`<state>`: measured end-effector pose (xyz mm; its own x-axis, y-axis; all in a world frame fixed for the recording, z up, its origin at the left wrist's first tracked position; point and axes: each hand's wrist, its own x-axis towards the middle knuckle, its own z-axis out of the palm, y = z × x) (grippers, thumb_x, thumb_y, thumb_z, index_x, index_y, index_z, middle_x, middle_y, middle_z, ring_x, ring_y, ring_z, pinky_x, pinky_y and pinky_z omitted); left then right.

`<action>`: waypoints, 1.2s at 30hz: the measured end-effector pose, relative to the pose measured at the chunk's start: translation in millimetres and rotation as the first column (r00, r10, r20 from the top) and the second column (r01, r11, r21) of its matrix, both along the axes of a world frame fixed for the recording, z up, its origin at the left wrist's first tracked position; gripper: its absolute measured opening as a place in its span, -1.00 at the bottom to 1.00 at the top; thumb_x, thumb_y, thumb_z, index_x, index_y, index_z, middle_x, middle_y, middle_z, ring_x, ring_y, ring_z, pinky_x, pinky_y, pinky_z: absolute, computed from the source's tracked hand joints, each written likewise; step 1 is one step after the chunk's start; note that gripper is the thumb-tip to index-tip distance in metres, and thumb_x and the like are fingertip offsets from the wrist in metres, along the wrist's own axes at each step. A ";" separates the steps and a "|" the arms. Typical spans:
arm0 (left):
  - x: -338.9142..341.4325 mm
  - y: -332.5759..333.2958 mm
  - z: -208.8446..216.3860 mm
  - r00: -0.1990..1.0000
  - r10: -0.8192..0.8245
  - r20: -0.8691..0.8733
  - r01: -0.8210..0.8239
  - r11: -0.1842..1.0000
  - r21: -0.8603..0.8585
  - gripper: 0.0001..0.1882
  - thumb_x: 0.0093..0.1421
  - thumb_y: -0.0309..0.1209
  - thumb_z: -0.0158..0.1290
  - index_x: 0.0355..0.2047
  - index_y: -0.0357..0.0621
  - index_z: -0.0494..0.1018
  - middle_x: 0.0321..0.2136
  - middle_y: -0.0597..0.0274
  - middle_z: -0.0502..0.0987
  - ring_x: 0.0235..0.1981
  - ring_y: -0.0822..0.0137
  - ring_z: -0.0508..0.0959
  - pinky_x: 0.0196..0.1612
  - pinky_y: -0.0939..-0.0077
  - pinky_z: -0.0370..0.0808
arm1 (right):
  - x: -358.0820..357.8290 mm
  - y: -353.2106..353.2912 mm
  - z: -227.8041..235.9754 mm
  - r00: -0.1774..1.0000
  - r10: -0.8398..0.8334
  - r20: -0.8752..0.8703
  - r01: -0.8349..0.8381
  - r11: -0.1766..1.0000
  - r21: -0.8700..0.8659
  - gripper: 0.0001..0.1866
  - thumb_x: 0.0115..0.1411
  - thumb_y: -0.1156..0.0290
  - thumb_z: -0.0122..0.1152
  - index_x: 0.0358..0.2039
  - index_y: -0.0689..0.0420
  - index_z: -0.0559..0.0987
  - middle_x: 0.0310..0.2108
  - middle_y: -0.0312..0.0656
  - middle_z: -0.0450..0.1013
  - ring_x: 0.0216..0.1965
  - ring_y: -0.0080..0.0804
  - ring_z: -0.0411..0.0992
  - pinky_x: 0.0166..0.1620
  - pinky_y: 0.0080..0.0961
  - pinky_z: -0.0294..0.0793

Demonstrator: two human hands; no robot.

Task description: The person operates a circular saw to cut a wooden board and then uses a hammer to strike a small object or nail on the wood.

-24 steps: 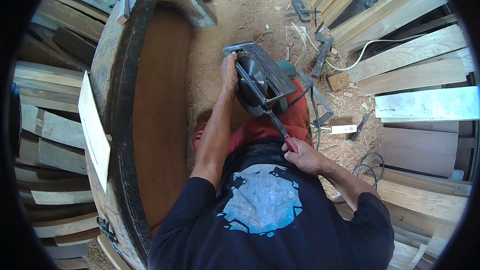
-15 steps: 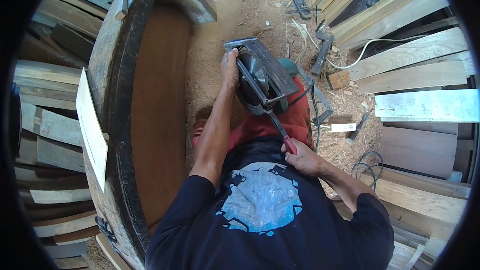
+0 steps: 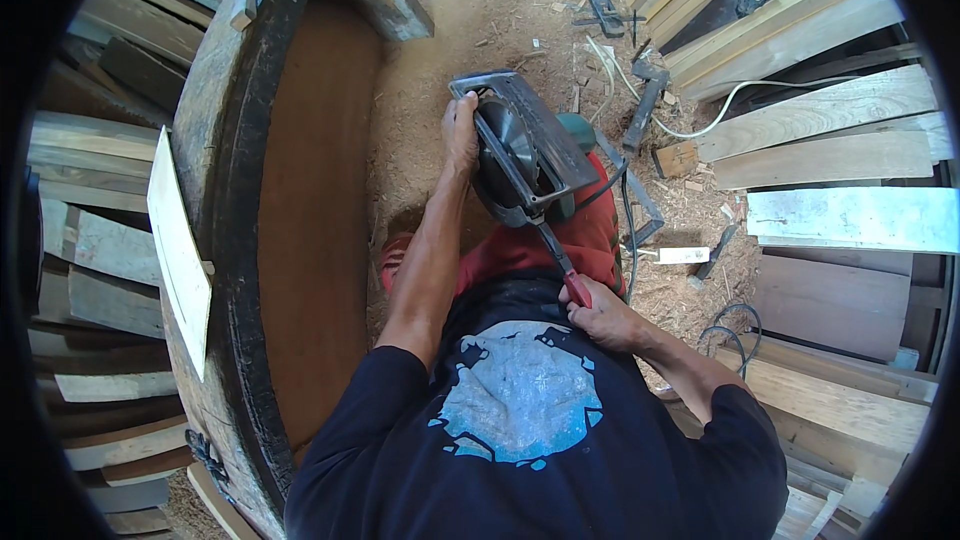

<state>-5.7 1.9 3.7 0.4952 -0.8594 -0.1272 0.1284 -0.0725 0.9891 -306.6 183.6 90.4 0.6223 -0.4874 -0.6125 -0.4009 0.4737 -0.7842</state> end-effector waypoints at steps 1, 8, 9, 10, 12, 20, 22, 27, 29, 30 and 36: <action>0.1 -0.4 -0.7 1.000 -0.001 -0.010 0.001 1.000 -0.001 -0.48 0.20 0.04 0.05 -0.24 -0.26 0.50 -0.38 0.21 0.50 -0.32 0.33 0.44 -0.20 0.37 0.37 | 0.2 -0.4 0.2 1.000 0.001 0.008 -0.001 1.000 -0.008 -0.77 0.24 0.44 0.07 -0.09 0.13 0.37 -0.33 -0.37 0.26 -0.30 -0.61 0.22 -0.18 -0.57 0.30; -2.8 0.7 5.5 1.000 -0.005 -0.006 0.005 1.000 -0.009 -0.49 0.22 0.03 0.05 -0.23 -0.26 0.50 -0.38 0.22 0.50 -0.32 0.35 0.43 -0.20 0.38 0.37 | -1.6 -1.0 -2.4 0.999 -0.016 0.040 0.015 1.000 0.019 -0.78 0.25 0.46 0.06 -0.10 0.10 0.37 -0.33 -0.39 0.26 -0.30 -0.63 0.21 -0.20 -0.58 0.29; -2.7 0.8 5.4 1.000 -0.005 -0.006 0.005 1.000 -0.009 -0.49 0.22 0.03 0.05 -0.23 -0.26 0.50 -0.38 0.22 0.50 -0.32 0.35 0.43 -0.20 0.38 0.37 | -1.5 -1.0 -1.8 0.999 -0.015 0.040 0.014 1.000 0.019 -0.78 0.25 0.46 0.06 -0.10 0.10 0.37 -0.33 -0.39 0.26 -0.30 -0.63 0.21 -0.20 -0.58 0.29; -2.6 0.8 5.3 1.000 -0.002 0.006 0.002 1.000 -0.012 -0.49 0.22 0.03 0.05 -0.23 -0.26 0.50 -0.38 0.22 0.50 -0.33 0.35 0.43 -0.21 0.39 0.37 | -1.2 -1.2 -0.7 0.999 -0.019 0.043 0.017 0.999 0.028 -0.79 0.25 0.46 0.06 -0.10 0.10 0.37 -0.34 -0.40 0.26 -0.31 -0.64 0.21 -0.21 -0.58 0.29; -2.1 0.6 4.2 1.000 0.003 0.017 -0.002 1.000 -0.014 -0.49 0.22 0.03 0.05 -0.22 -0.26 0.50 -0.38 0.22 0.50 -0.33 0.35 0.43 -0.21 0.39 0.37 | -1.5 -1.1 -1.2 0.999 -0.022 0.045 0.020 0.999 0.038 -0.79 0.25 0.46 0.06 -0.10 0.10 0.37 -0.34 -0.40 0.26 -0.32 -0.65 0.21 -0.22 -0.58 0.28; -1.3 -1.0 -1.5 1.000 0.001 -0.020 -0.001 0.999 -0.036 -0.47 0.22 0.04 0.05 -0.22 -0.27 0.50 -0.37 0.20 0.50 -0.31 0.33 0.44 -0.18 0.37 0.37 | -1.0 -0.4 -6.6 0.996 -0.058 0.063 0.055 0.997 0.055 -0.73 0.19 0.43 0.17 -0.10 0.09 0.39 -0.36 -0.45 0.28 -0.38 -0.71 0.19 -0.29 -0.67 0.23; -1.5 -0.2 0.9 1.000 0.002 -0.008 -0.003 1.000 -0.027 -0.47 0.21 0.05 0.05 -0.23 -0.27 0.49 -0.37 0.20 0.50 -0.31 0.33 0.44 -0.19 0.37 0.37 | -1.5 -1.8 -5.5 0.997 -0.042 0.057 0.039 0.998 0.054 -0.76 0.22 0.46 0.11 -0.10 0.10 0.38 -0.36 -0.43 0.27 -0.36 -0.68 0.20 -0.26 -0.63 0.26; 0.3 -3.2 -6.4 1.000 0.000 0.010 0.001 1.000 -0.021 -0.46 0.21 0.05 0.05 -0.23 -0.27 0.49 -0.36 0.21 0.50 -0.32 0.33 0.43 -0.19 0.37 0.37 | -1.1 -2.3 -4.3 0.998 -0.025 0.051 0.024 0.999 0.022 -0.79 0.24 0.49 0.07 -0.11 0.11 0.37 -0.36 -0.41 0.26 -0.35 -0.64 0.20 -0.24 -0.59 0.28; -1.7 -6.8 -10.9 1.000 0.000 -0.012 0.000 1.000 -0.019 -0.48 0.23 0.04 0.04 -0.21 -0.27 0.51 -0.35 0.24 0.50 -0.32 0.34 0.43 -0.19 0.38 0.37 | -3.8 -2.7 -5.2 0.999 -0.027 0.021 0.026 0.999 0.028 -0.71 0.23 0.50 0.08 -0.03 0.13 0.39 -0.33 -0.38 0.32 -0.31 -0.63 0.28 -0.22 -0.57 0.33; -1.8 -9.4 -14.9 1.000 -0.011 -0.009 0.010 1.000 -0.024 -0.48 0.23 0.04 0.04 -0.21 -0.27 0.51 -0.35 0.24 0.50 -0.32 0.34 0.43 -0.19 0.38 0.37 | -3.8 -5.9 -1.9 0.999 -0.037 0.025 0.037 0.999 0.023 -0.71 0.23 0.50 0.08 -0.03 0.13 0.39 -0.33 -0.38 0.32 -0.31 -0.63 0.28 -0.22 -0.57 0.33; 24.6 -11.4 -58.0 0.907 -0.052 -0.418 0.049 0.999 -0.018 -0.54 0.27 0.01 0.02 -0.18 -0.15 0.55 -0.35 0.30 0.54 -0.35 0.39 0.49 -0.23 0.42 0.43 | -15.7 -47.0 50.8 0.983 0.185 -0.007 -0.184 0.981 0.062 -0.61 0.19 0.54 0.08 0.06 0.26 0.47 -0.14 -0.23 0.49 -0.22 -0.50 0.51 -0.21 -0.50 0.50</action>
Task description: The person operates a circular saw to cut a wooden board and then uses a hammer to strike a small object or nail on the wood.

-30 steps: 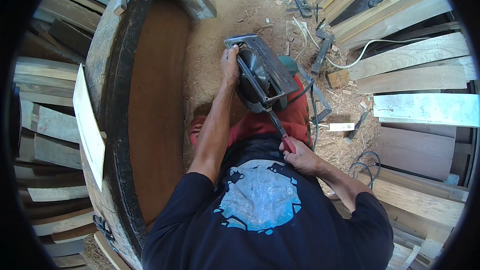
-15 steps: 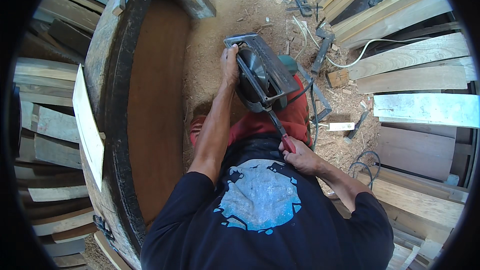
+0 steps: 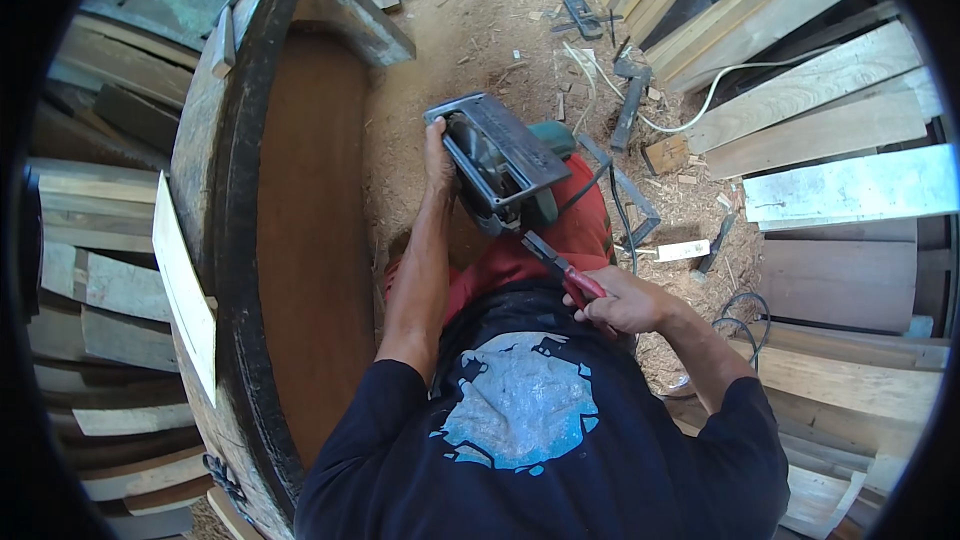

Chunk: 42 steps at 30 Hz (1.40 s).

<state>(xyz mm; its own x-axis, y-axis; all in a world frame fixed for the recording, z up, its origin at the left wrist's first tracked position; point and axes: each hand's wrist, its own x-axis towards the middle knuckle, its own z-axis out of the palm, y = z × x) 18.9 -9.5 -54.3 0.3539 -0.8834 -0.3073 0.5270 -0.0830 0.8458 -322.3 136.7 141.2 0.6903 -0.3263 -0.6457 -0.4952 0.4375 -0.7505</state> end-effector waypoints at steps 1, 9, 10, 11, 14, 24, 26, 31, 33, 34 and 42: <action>-2.8 -0.7 3.8 1.000 -0.018 -0.002 0.018 1.000 0.001 -0.54 0.27 0.01 0.02 -0.18 -0.15 0.55 -0.35 0.30 0.54 -0.35 0.39 0.49 -0.23 0.42 0.43 | -3.3 0.7 3.0 1.000 -0.018 -0.002 0.018 1.000 0.001 -0.61 0.19 0.54 0.08 0.06 0.26 0.47 -0.14 -0.23 0.49 -0.22 -0.50 0.51 -0.21 -0.50 0.50; -1.5 5.2 17.6 0.995 -0.028 -0.100 0.033 0.998 0.052 -0.48 0.24 0.10 0.01 -0.17 -0.13 0.53 -0.32 0.20 0.60 -0.35 0.26 0.59 -0.21 0.35 0.54 | -0.5 7.3 2.5 0.934 -0.353 0.048 0.328 0.905 0.273 -0.60 0.30 0.50 0.01 0.15 0.24 0.36 0.02 -0.09 0.52 -0.05 -0.28 0.60 -0.06 -0.30 0.64; 0.4 5.7 17.3 0.992 -0.027 -0.125 0.034 0.998 0.048 -0.49 0.25 0.09 0.00 -0.18 -0.12 0.54 -0.33 0.20 0.61 -0.35 0.26 0.59 -0.21 0.35 0.55 | 1.1 7.7 3.0 0.934 -0.347 0.084 0.308 0.902 0.302 -0.66 0.32 0.49 0.00 0.10 0.23 0.36 0.03 -0.06 0.51 -0.08 -0.26 0.60 -0.06 -0.28 0.66; 1.6 6.4 16.8 0.988 -0.027 -0.150 0.033 0.999 0.043 -0.51 0.26 0.08 -0.01 -0.18 -0.11 0.54 -0.33 0.21 0.61 -0.34 0.26 0.60 -0.21 0.35 0.56 | 2.6 8.0 1.4 0.933 -0.348 0.086 0.308 0.901 0.304 -0.66 0.32 0.49 0.00 0.10 0.23 0.36 0.03 -0.06 0.51 -0.08 -0.26 0.60 -0.06 -0.28 0.66; -5.3 8.2 21.0 0.987 -0.050 -0.155 0.057 0.998 0.039 -0.52 0.27 0.07 -0.01 -0.18 -0.11 0.54 -0.32 0.21 0.61 -0.34 0.27 0.60 -0.21 0.35 0.56 | 2.7 9.4 -3.2 0.926 -0.361 0.111 0.308 0.892 0.331 -0.72 0.26 0.54 0.04 -0.01 0.19 0.33 0.10 0.13 0.50 -0.11 -0.20 0.65 -0.14 -0.35 0.72; -7.6 1.1 19.8 0.996 0.008 -0.084 -0.004 0.999 0.044 -0.50 0.22 0.16 -0.02 -0.31 -0.04 0.53 -0.52 0.27 0.52 -0.54 0.30 0.50 -0.45 0.33 0.48 | -11.5 6.4 -17.1 0.943 -0.246 0.223 0.220 0.966 0.137 -0.77 0.22 0.54 0.12 -0.12 0.11 0.39 -0.13 -0.18 0.42 -0.18 -0.50 0.45 -0.15 -0.51 0.51; -3.9 1.7 17.4 0.995 -0.027 -0.101 0.031 0.998 0.047 -0.52 0.23 0.12 0.00 -0.25 -0.06 0.52 -0.43 0.25 0.54 -0.45 0.28 0.54 -0.35 0.33 0.51 | -12.4 6.4 -17.8 0.951 -0.219 0.219 0.215 0.976 0.042 -0.81 0.25 0.48 0.12 -0.13 0.11 0.41 -0.29 -0.27 0.40 -0.37 -0.59 0.39 -0.32 -0.57 0.46; -4.6 2.1 19.1 0.991 -0.066 -0.120 0.070 0.997 0.027 -0.54 0.26 0.06 0.00 -0.18 -0.09 0.50 -0.36 0.23 0.56 -0.37 0.28 0.55 -0.23 0.32 0.53 | -11.7 5.4 -17.6 0.978 -0.164 0.130 0.169 0.985 -0.028 -0.82 0.26 0.46 0.12 -0.13 0.11 0.41 -0.34 -0.33 0.38 -0.42 -0.64 0.35 -0.40 -0.56 0.38; -5.2 2.2 19.8 0.993 -0.068 -0.099 0.069 0.998 0.009 -0.55 0.27 0.05 -0.01 -0.18 -0.10 0.51 -0.35 0.23 0.56 -0.36 0.29 0.55 -0.23 0.33 0.53 | -9.8 4.7 -17.1 0.980 -0.149 0.130 0.155 0.987 -0.041 -0.82 0.26 0.46 0.13 -0.13 0.11 0.41 -0.34 -0.33 0.38 -0.41 -0.64 0.36 -0.38 -0.56 0.38; -6.0 2.3 20.7 0.994 -0.072 -0.079 0.072 0.997 -0.008 -0.55 0.28 0.04 -0.02 -0.18 -0.11 0.51 -0.35 0.24 0.56 -0.36 0.30 0.55 -0.23 0.34 0.52 | -9.0 4.4 -17.1 0.982 -0.137 0.131 0.145 0.988 -0.053 -0.81 0.26 0.46 0.13 -0.13 0.11 0.41 -0.34 -0.33 0.37 -0.40 -0.64 0.36 -0.37 -0.56 0.39; -5.3 2.1 20.3 0.998 -0.048 -0.038 0.049 0.999 0.017 -0.56 0.29 0.02 -0.02 -0.18 -0.12 0.51 -0.34 0.27 0.53 -0.35 0.33 0.51 -0.23 0.36 0.48 | -2.8 5.7 -4.4 0.995 -0.100 0.024 0.101 0.992 -0.076 -0.81 0.27 0.47 0.11 -0.10 0.10 0.42 -0.30 -0.31 0.37 -0.35 -0.60 0.39 -0.28 -0.55 0.44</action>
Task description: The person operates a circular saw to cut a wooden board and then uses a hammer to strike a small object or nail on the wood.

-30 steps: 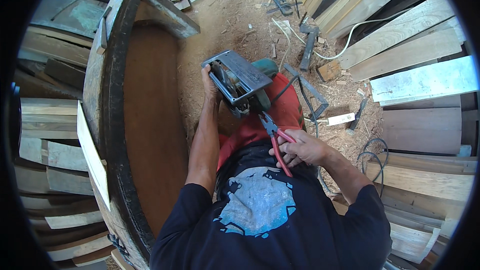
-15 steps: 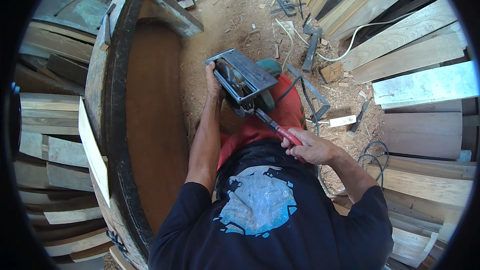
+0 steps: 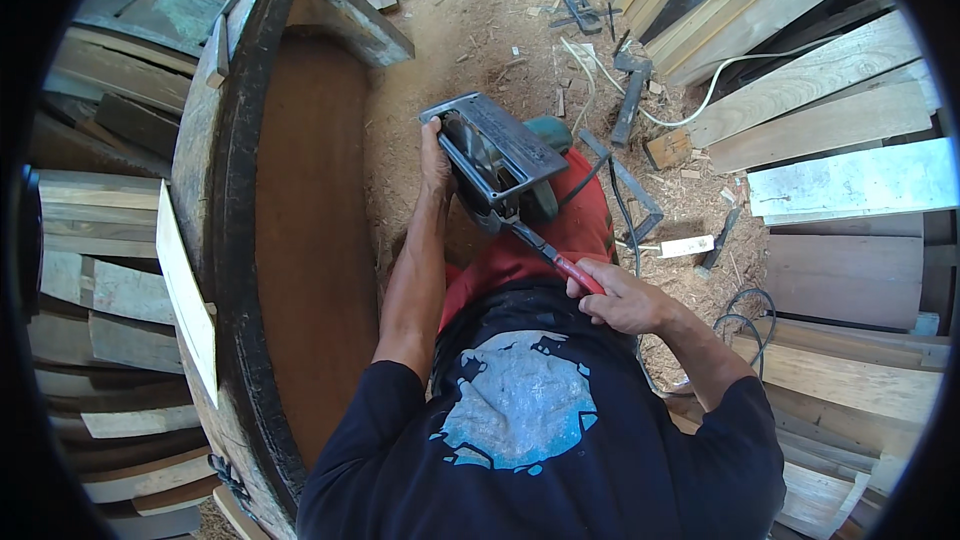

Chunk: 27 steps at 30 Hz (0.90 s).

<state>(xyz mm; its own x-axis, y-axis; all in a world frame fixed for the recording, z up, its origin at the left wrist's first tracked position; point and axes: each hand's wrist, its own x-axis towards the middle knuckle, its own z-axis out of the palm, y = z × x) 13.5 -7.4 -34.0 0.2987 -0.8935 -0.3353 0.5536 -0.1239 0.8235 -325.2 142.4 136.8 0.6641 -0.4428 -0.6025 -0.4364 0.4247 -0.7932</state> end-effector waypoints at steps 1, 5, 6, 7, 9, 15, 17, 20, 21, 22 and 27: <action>0.1 -0.3 -0.8 1.000 0.006 0.006 -0.006 1.000 0.000 -0.56 0.29 0.01 -0.02 -0.18 -0.12 0.52 -0.34 0.29 0.52 -0.35 0.35 0.49 -0.23 0.37 0.46 | 0.8 0.5 2.1 0.999 0.016 -0.042 -0.017 1.000 -0.019 -0.80 0.27 0.47 0.11 -0.10 0.11 0.42 -0.28 -0.30 0.37 -0.33 -0.59 0.40 -0.26 -0.54 0.47; -1.5 -2.2 -4.5 0.998 0.019 0.053 -0.020 0.999 0.028 -0.58 0.29 0.00 -0.02 -0.19 -0.12 0.52 -0.34 0.31 0.51 -0.35 0.37 0.46 -0.23 0.39 0.42 | 3.9 16.3 -7.1 0.996 -0.089 0.013 0.088 0.996 0.019 -0.80 0.28 0.48 0.12 -0.09 0.13 0.42 -0.24 -0.28 0.36 -0.27 -0.57 0.41 -0.19 -0.52 0.50; 0.2 -3.8 -7.3 0.999 0.029 0.047 -0.029 1.000 0.009 -0.58 0.29 0.00 -0.01 -0.20 -0.12 0.52 -0.35 0.32 0.51 -0.35 0.38 0.45 -0.23 0.39 0.41 | 7.1 19.6 -7.3 0.990 -0.138 0.037 0.137 0.990 0.037 -0.80 0.28 0.48 0.12 -0.09 0.13 0.41 -0.24 -0.28 0.36 -0.25 -0.57 0.41 -0.16 -0.51 0.51; 1.9 -4.8 -10.1 0.998 0.038 0.040 -0.038 0.999 -0.011 -0.59 0.29 -0.01 -0.01 -0.21 -0.12 0.53 -0.35 0.33 0.50 -0.35 0.38 0.44 -0.23 0.39 0.40 | 8.9 21.2 -7.1 0.980 -0.187 0.060 0.184 0.981 0.057 -0.80 0.28 0.49 0.12 -0.09 0.14 0.41 -0.23 -0.28 0.35 -0.24 -0.56 0.41 -0.13 -0.51 0.52; 1.1 -5.2 -13.1 0.999 0.030 0.035 -0.030 1.000 -0.002 -0.59 0.29 -0.01 0.00 -0.22 -0.12 0.53 -0.35 0.33 0.50 -0.34 0.38 0.44 -0.22 0.39 0.40 | 9.4 22.7 -7.4 0.982 -0.183 0.050 0.180 0.982 0.058 -0.80 0.28 0.50 0.11 -0.09 0.14 0.41 -0.23 -0.28 0.35 -0.23 -0.55 0.41 -0.13 -0.51 0.52; 0.3 -5.2 -14.6 0.998 0.042 0.050 -0.041 0.999 -0.021 -0.59 0.29 -0.03 -0.01 -0.25 -0.14 0.53 -0.35 0.33 0.49 -0.32 0.39 0.42 -0.21 0.39 0.38 | 6.9 19.1 -1.1 0.999 -0.048 -0.001 0.048 0.998 -0.047 -0.81 0.30 0.51 0.08 -0.08 0.13 0.39 -0.23 -0.26 0.35 -0.26 -0.53 0.40 -0.16 -0.48 0.49; 1.6 -3.8 -15.2 0.995 0.059 0.078 -0.057 0.998 -0.030 -0.59 0.29 -0.03 -0.01 -0.26 -0.14 0.53 -0.35 0.33 0.49 -0.31 0.39 0.41 -0.21 0.39 0.37 | 4.9 19.0 -2.2 1.000 -0.026 -0.015 0.025 0.998 -0.060 -0.81 0.30 0.50 0.08 -0.08 0.12 0.39 -0.24 -0.26 0.35 -0.27 -0.52 0.39 -0.16 -0.47 0.48; -0.8 -4.4 -12.4 0.990 0.051 0.131 -0.048 0.999 -0.022 -0.58 0.28 -0.02 -0.01 -0.28 -0.16 0.52 -0.36 0.33 0.47 -0.32 0.39 0.39 -0.23 0.37 0.35 | 1.4 20.4 -8.9 0.997 0.055 -0.048 -0.066 0.963 -0.263 -0.80 0.31 0.50 0.08 -0.06 0.13 0.38 -0.26 -0.27 0.35 -0.28 -0.52 0.38 -0.16 -0.48 0.46; 0.0 -4.6 -13.4 0.986 0.056 0.155 -0.052 0.998 -0.026 -0.56 0.27 -0.01 -0.01 -0.29 -0.18 0.52 -0.37 0.33 0.46 -0.32 0.39 0.39 -0.23 0.36 0.35 | 2.0 21.1 -10.0 0.999 0.039 -0.027 -0.044 0.981 -0.189 -0.80 0.32 0.50 0.08 -0.06 0.13 0.38 -0.24 -0.26 0.36 -0.28 -0.53 0.38 -0.15 -0.48 0.45; 0.9 -4.7 -14.3 0.982 0.061 0.180 -0.056 0.998 -0.030 -0.55 0.26 0.00 0.00 -0.30 -0.20 0.51 -0.37 0.32 0.45 -0.32 0.39 0.39 -0.23 0.36 0.34 | 2.6 21.6 -10.1 1.000 0.022 -0.007 -0.023 0.993 -0.114 -0.79 0.32 0.50 0.08 -0.05 0.13 0.37 -0.22 -0.26 0.37 -0.27 -0.53 0.38 -0.15 -0.49 0.45; -2.9 -2.9 -5.9 0.979 0.077 0.189 -0.076 0.997 -0.014 -0.51 0.24 0.01 0.02 -0.25 -0.26 0.50 -0.35 0.30 0.45 -0.31 0.38 0.39 -0.21 0.37 0.36 | 9.7 22.8 -6.6 0.998 -0.062 -0.030 0.061 0.998 -0.031 -0.72 0.35 0.46 0.09 0.04 0.15 0.36 -0.21 -0.27 0.40 -0.27 -0.57 0.38 -0.15 -0.51 0.45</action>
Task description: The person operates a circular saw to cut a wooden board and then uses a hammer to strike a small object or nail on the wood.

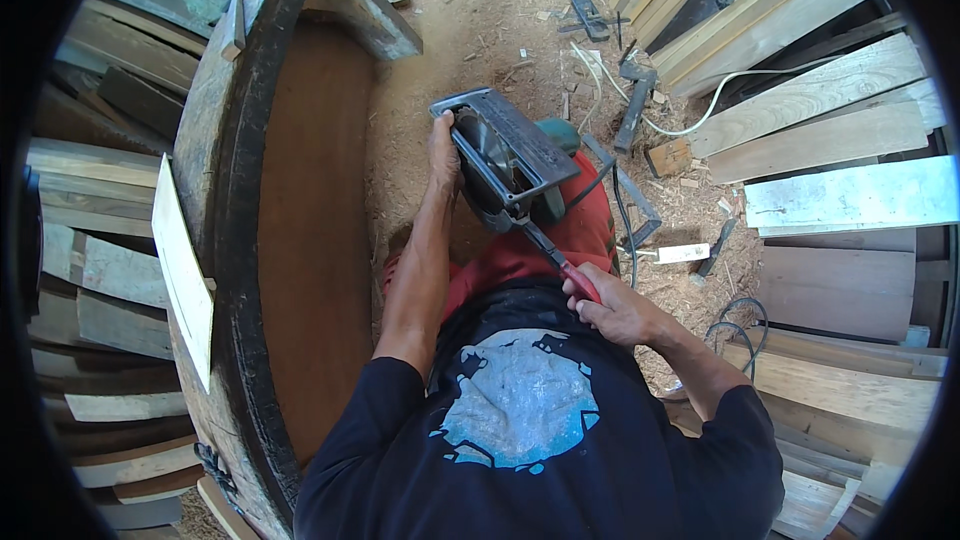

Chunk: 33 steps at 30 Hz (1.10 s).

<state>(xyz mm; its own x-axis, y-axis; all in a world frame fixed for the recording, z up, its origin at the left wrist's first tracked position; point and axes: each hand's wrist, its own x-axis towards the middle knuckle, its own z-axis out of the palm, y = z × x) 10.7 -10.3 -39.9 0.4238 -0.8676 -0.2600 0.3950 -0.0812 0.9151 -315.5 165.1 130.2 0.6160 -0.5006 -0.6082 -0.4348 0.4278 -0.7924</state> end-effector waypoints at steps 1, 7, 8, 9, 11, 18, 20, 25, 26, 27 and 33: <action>-2.2 1.8 5.0 1.000 0.008 -0.023 -0.008 1.000 0.002 -0.51 0.23 0.01 0.03 -0.22 -0.27 0.49 -0.33 0.29 0.45 -0.30 0.38 0.40 -0.20 0.37 0.36 | 0.8 0.3 0.0 1.000 -0.017 -0.023 0.017 1.000 0.001 -0.69 0.37 0.44 0.08 0.08 0.15 0.35 -0.22 -0.28 0.40 -0.27 -0.58 0.38 -0.14 -0.52 0.45; -2.6 2.9 3.6 0.999 0.014 0.045 -0.013 1.000 -0.027 -0.51 0.23 -0.01 0.04 -0.20 -0.26 0.49 -0.32 0.27 0.47 -0.28 0.38 0.40 -0.16 0.40 0.36 | 0.1 7.2 -18.4 0.994 -0.101 0.048 0.094 0.987 0.130 -0.61 0.38 0.25 0.12 0.13 0.13 0.36 -0.24 -0.31 0.39 -0.27 -0.61 0.35 -0.14 -0.57 0.41; -6.1 2.7 5.6 0.999 0.009 0.042 -0.008 1.000 -0.026 -0.51 0.23 -0.01 0.04 -0.20 -0.26 0.49 -0.32 0.27 0.47 -0.28 0.38 0.40 -0.16 0.40 0.36 | 1.1 10.9 -26.0 0.993 -0.105 0.045 0.099 0.986 0.131 -0.61 0.38 0.25 0.12 0.13 0.13 0.36 -0.24 -0.31 0.39 -0.27 -0.61 0.35 -0.14 -0.57 0.41; -6.5 3.1 8.5 0.997 0.011 0.072 -0.008 0.999 -0.034 -0.52 0.24 -0.01 0.03 -0.21 -0.26 0.49 -0.31 0.27 0.47 -0.27 0.38 0.39 -0.16 0.41 0.35 | 6.3 14.2 -30.8 0.998 -0.060 0.035 0.057 0.994 0.090 -0.62 0.37 0.24 0.14 0.10 0.13 0.39 -0.24 -0.33 0.37 -0.26 -0.62 0.33 -0.13 -0.58 0.38; -5.7 2.1 10.8 0.995 0.015 0.101 -0.011 0.999 -0.042 -0.52 0.24 -0.01 0.03 -0.21 -0.27 0.49 -0.31 0.27 0.47 -0.26 0.38 0.39 -0.16 0.41 0.35 | 10.3 16.1 -30.5 1.000 -0.026 0.015 0.024 0.997 0.076 -0.69 0.33 0.28 0.15 0.01 0.13 0.43 -0.26 -0.37 0.33 -0.23 -0.64 0.27 -0.12 -0.59 0.32; -3.9 3.3 11.4 0.990 0.039 0.135 -0.033 0.998 -0.048 -0.55 0.25 -0.03 0.02 -0.25 -0.25 0.49 -0.33 0.28 0.46 -0.27 0.40 0.39 -0.16 0.42 0.34 | 12.0 19.0 -35.2 0.998 -0.018 0.065 0.011 0.994 0.112 -0.71 0.24 0.37 0.13 -0.04 0.12 0.41 -0.28 -0.39 0.29 -0.26 -0.65 0.25 -0.15 -0.58 0.31; -8.7 5.2 16.6 0.992 0.037 0.118 -0.032 0.998 -0.046 -0.56 0.25 -0.04 0.02 -0.26 -0.25 0.49 -0.34 0.29 0.46 -0.28 0.40 0.39 -0.16 0.43 0.34 | 9.8 20.8 -37.4 0.994 -0.033 0.105 0.019 0.991 0.130 -0.71 0.23 0.38 0.11 -0.04 0.12 0.40 -0.29 -0.40 0.27 -0.27 -0.66 0.24 -0.16 -0.59 0.30; -7.8 6.5 14.1 0.996 0.024 0.086 -0.021 0.999 -0.041 -0.57 0.25 -0.04 0.03 -0.26 -0.22 0.49 -0.36 0.31 0.46 -0.29 0.42 0.38 -0.17 0.45 0.34 | 10.4 21.5 -35.0 0.992 -0.036 0.121 0.019 0.990 0.139 -0.71 0.23 0.38 0.12 -0.04 0.11 0.39 -0.29 -0.42 0.27 -0.28 -0.67 0.23 -0.16 -0.61 0.29; -7.6 7.5 12.2 0.996 0.026 0.087 -0.022 0.999 -0.039 -0.57 0.25 -0.04 0.03 -0.26 -0.22 0.49 -0.36 0.31 0.46 -0.29 0.42 0.38 -0.17 0.45 0.34 | 10.1 21.7 -35.1 0.991 -0.037 0.125 0.018 0.988 0.155 -0.71 0.23 0.38 0.12 -0.04 0.11 0.39 -0.29 -0.42 0.27 -0.28 -0.67 0.23 -0.16 -0.62 0.29; -8.5 7.3 12.8 0.996 0.032 0.084 -0.028 0.999 -0.040 -0.57 0.25 -0.04 0.03 -0.26 -0.22 0.49 -0.36 0.31 0.45 -0.30 0.42 0.38 -0.18 0.44 0.34 | 9.7 21.4 -35.9 0.991 -0.037 0.125 0.017 0.988 0.156 -0.71 0.23 0.38 0.12 -0.04 0.11 0.39 -0.29 -0.42 0.27 -0.28 -0.67 0.23 -0.16 -0.62 0.29; -10.0 3.5 13.2 0.997 0.040 0.071 -0.035 0.997 -0.069 -0.58 0.25 -0.03 0.04 -0.28 -0.21 0.48 -0.37 0.30 0.45 -0.31 0.41 0.39 -0.20 0.42 0.35 | 6.6 20.4 -39.2 0.985 -0.069 0.156 0.037 0.978 0.203 -0.70 0.22 0.41 0.14 -0.05 0.11 0.39 -0.30 -0.44 0.28 -0.30 -0.69 0.23 -0.16 -0.63 0.28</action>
<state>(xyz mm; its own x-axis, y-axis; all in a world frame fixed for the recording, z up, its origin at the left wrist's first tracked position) 0.7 -6.8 -26.7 0.4719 -0.8653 -0.1688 0.3289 -0.0048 0.9444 -308.8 185.5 91.0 0.6901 -0.4142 -0.5935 -0.2806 0.6028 -0.7469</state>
